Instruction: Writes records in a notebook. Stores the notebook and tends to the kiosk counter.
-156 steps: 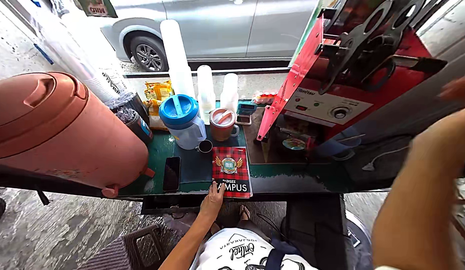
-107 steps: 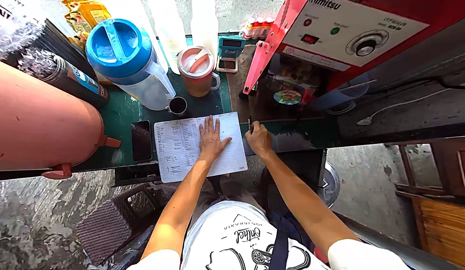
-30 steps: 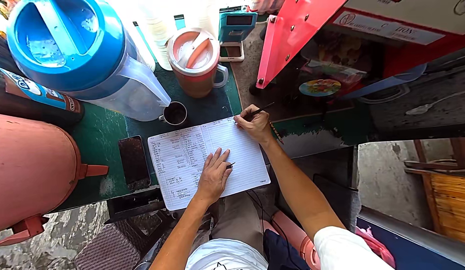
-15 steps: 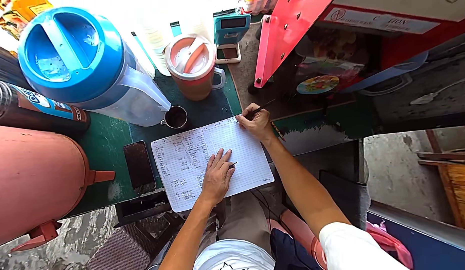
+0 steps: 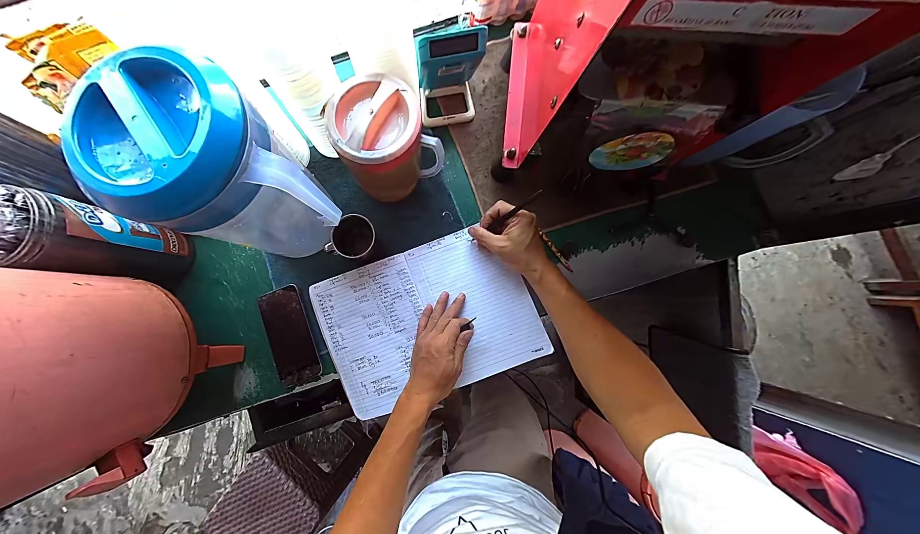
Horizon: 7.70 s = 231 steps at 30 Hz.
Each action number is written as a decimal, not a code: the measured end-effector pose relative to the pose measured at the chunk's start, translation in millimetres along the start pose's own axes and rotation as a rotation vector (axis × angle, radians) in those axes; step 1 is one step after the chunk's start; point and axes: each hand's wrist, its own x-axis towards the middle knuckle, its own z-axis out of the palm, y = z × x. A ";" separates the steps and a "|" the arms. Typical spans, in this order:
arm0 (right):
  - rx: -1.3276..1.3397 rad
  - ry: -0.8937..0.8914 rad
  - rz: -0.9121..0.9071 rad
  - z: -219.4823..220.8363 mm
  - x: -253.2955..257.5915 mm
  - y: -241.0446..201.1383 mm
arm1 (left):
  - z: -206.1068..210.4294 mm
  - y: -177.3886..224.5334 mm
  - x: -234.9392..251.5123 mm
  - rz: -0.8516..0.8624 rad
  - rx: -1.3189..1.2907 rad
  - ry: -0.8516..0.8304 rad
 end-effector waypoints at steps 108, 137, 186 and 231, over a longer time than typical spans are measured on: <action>0.006 -0.032 0.038 -1.1 -7.2 -1.6 | 2.7 -1.3 -0.9 0.010 0.010 0.035; -0.015 0.007 0.012 -6.0 -8.4 0.0 | 1.9 0.9 0.3 0.010 0.017 0.030; -0.101 0.086 0.015 -19.1 -10.9 3.7 | 1.7 1.3 1.4 0.018 0.006 0.042; -0.005 0.016 0.065 -1.5 -15.7 -7.1 | 1.9 0.0 0.8 0.028 0.020 0.046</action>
